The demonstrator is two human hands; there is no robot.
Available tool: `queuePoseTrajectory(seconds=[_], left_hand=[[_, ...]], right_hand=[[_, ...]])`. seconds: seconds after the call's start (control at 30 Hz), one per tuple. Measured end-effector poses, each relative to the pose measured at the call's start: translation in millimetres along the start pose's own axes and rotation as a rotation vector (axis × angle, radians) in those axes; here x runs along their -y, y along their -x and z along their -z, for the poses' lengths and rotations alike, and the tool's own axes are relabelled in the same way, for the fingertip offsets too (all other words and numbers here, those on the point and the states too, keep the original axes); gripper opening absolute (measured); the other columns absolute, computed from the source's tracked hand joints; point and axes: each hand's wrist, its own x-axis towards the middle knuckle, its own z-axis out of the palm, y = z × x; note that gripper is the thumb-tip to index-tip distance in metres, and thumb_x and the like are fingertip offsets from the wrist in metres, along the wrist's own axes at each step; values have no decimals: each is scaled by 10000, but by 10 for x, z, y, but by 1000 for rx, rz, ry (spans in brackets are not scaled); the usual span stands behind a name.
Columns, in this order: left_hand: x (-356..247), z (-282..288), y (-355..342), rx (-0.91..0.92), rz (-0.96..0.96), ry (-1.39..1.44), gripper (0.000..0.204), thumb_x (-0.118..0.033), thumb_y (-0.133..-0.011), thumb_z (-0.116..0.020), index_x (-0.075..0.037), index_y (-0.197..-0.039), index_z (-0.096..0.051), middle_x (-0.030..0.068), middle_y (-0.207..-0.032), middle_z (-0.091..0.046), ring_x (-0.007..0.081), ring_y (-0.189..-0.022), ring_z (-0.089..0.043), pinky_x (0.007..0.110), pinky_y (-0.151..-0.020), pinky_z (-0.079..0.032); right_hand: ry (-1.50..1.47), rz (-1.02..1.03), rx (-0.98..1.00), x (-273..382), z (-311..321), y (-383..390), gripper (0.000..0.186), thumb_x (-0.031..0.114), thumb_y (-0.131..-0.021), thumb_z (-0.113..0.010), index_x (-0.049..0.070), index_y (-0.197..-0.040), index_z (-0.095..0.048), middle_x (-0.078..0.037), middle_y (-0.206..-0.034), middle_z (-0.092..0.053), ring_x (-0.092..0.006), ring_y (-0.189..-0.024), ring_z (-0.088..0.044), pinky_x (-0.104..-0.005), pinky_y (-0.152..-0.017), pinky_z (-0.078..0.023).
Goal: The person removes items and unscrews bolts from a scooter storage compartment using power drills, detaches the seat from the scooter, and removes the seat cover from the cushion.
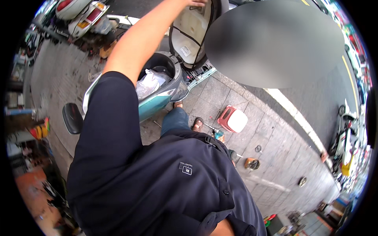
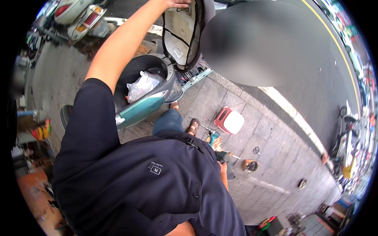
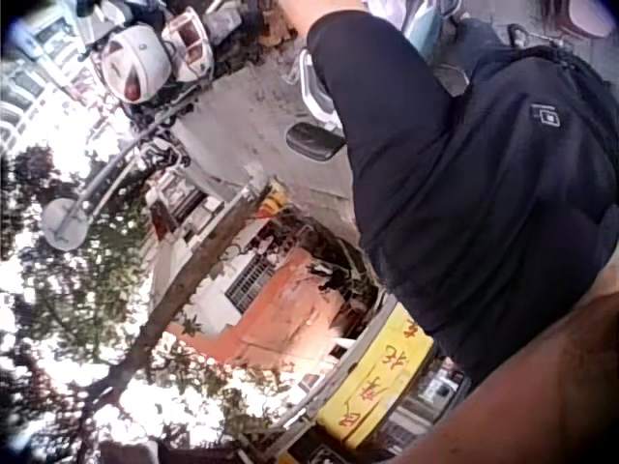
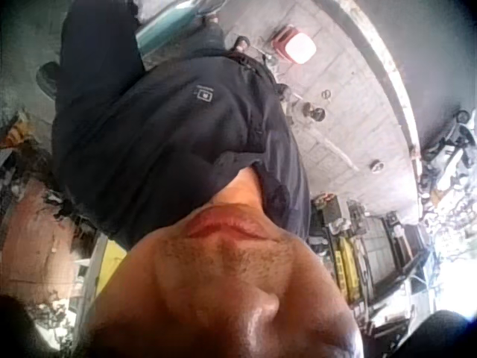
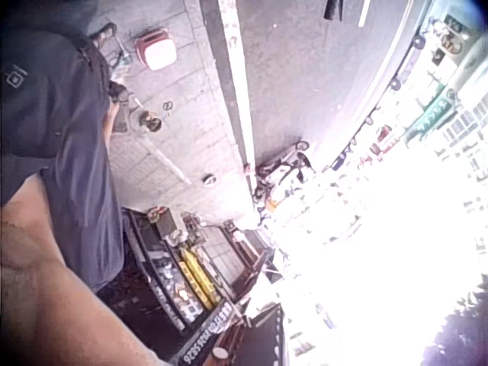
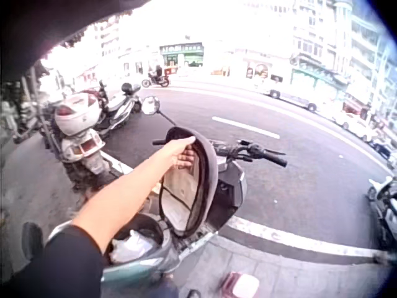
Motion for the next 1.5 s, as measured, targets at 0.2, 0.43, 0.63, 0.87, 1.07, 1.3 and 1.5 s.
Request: queuePoseTrajectory(seconds=[0.2, 0.43, 0.63, 0.87, 1.07, 1.3, 1.5], left_hand=[[-62, -410, -378, 149, 44, -26, 584, -566, -811, -652, -51, -1055, -523, 123, -915, -611, 290, -799, -640, 450, -706, -557], [-198, -437, -567, 36, 75, -61, 495, -467, -816, -692, -89, -1084, -517, 132, -921, -575, 317, -806, -626, 510, -697, -565], [-58, 120, 116, 504, -203, -475, 397, -432, -908, -600, -60, -1042, -557, 68, -916, -638, 214, -811, -651, 326, -694, -548], [2431, 2656, 1056, 55, 350, -834, 898, -518, -722, -752, 42, -1344, -427, 218, -1324, -519, 315, -1230, -497, 404, -1016, -405], [4716, 3565, 1710, -287, 709, -853, 1153, -567, -527, -834, 24, -1393, -355, 237, -1404, -425, 344, -1294, -433, 376, -1080, -343], [5376, 3220, 1147, -294, 875, -868, 926, -476, -634, -777, -25, -1356, -412, 185, -1359, -494, 308, -1230, -512, 375, -999, -432], [4907, 2399, 1166, -607, 702, -575, 398, -127, -779, -588, -66, -1167, -523, 200, -1100, -636, 369, -1037, -609, 448, -886, -489]], right_hand=[[-134, -138, 34, -130, -83, 391, 430, 267, -773, -670, -71, -1034, -616, -257, -991, -653, -393, -958, -623, -418, -821, -479], [-181, -173, 78, -147, -96, 549, 428, 263, -774, -670, -69, -1038, -614, -249, -987, -655, -382, -950, -624, -413, -817, -480], [-187, -194, 113, 2, 55, 611, 426, 260, -775, -671, -68, -1042, -612, -243, -983, -656, -373, -943, -626, -409, -814, -481], [-143, -184, 204, 530, 317, 652, 425, 256, -777, -672, -66, -1046, -610, -236, -979, -657, -362, -935, -628, -405, -811, -483], [-24, -193, 276, 1200, 579, 567, 423, 253, -778, -673, -64, -1050, -608, -229, -976, -658, -352, -929, -629, -401, -808, -484], [127, -228, 316, 2066, 814, 539, 422, 250, -779, -674, -63, -1054, -606, -222, -972, -660, -341, -921, -631, -397, -804, -486], [192, -217, 333, 2644, 851, 492, 421, 247, -780, -675, -61, -1058, -604, -215, -969, -661, -332, -914, -632, -393, -801, -487]])
